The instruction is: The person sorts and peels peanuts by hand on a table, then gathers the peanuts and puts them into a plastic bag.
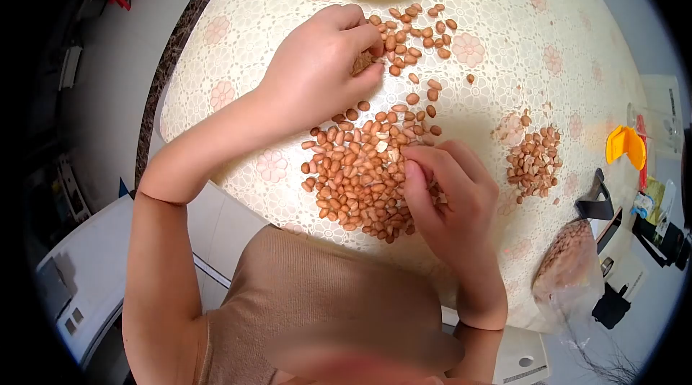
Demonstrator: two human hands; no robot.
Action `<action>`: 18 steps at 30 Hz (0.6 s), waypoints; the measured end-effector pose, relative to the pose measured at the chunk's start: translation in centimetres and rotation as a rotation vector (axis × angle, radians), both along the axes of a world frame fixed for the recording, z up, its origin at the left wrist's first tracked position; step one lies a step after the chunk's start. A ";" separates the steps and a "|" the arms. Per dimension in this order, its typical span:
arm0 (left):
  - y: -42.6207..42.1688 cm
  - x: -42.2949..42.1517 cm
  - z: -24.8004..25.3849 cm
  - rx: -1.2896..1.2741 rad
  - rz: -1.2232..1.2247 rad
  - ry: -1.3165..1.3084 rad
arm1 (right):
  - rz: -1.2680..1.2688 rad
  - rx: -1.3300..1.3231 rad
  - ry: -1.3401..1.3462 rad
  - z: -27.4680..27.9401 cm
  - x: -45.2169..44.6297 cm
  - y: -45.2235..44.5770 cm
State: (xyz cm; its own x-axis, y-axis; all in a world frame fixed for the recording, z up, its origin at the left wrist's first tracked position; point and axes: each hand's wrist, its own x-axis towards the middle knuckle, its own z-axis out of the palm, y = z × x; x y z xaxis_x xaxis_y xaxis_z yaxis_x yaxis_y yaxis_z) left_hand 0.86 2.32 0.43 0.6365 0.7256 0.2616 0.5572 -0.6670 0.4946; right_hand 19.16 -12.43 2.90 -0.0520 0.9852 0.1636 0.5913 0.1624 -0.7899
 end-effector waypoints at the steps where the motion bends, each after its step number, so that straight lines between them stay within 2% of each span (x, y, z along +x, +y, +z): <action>1: 0.0 0.0 -0.1 -0.014 -0.002 -0.011 | -0.003 -0.012 0.013 0.0 0.0 0.0; 6: -0.9 -0.3 0.8 -0.044 -0.068 -0.100 | -0.105 -0.147 0.126 0.6 -0.2 0.2; 9: -2.7 -0.2 2.3 -0.058 -0.272 -0.280 | -0.249 -0.560 0.765 0.9 -0.5 0.1; 12: -3.9 -0.1 1.8 -0.007 -0.363 -0.326 | -0.178 -0.763 1.161 1.2 0.5 0.7; 15: -3.9 -0.2 2.1 -0.055 -0.328 -0.348 | -0.233 -0.751 1.093 0.1 0.8 0.5; 18: -2.8 -2.4 2.1 -0.168 -0.223 -0.331 | -0.311 -0.596 0.905 1.1 2.1 0.9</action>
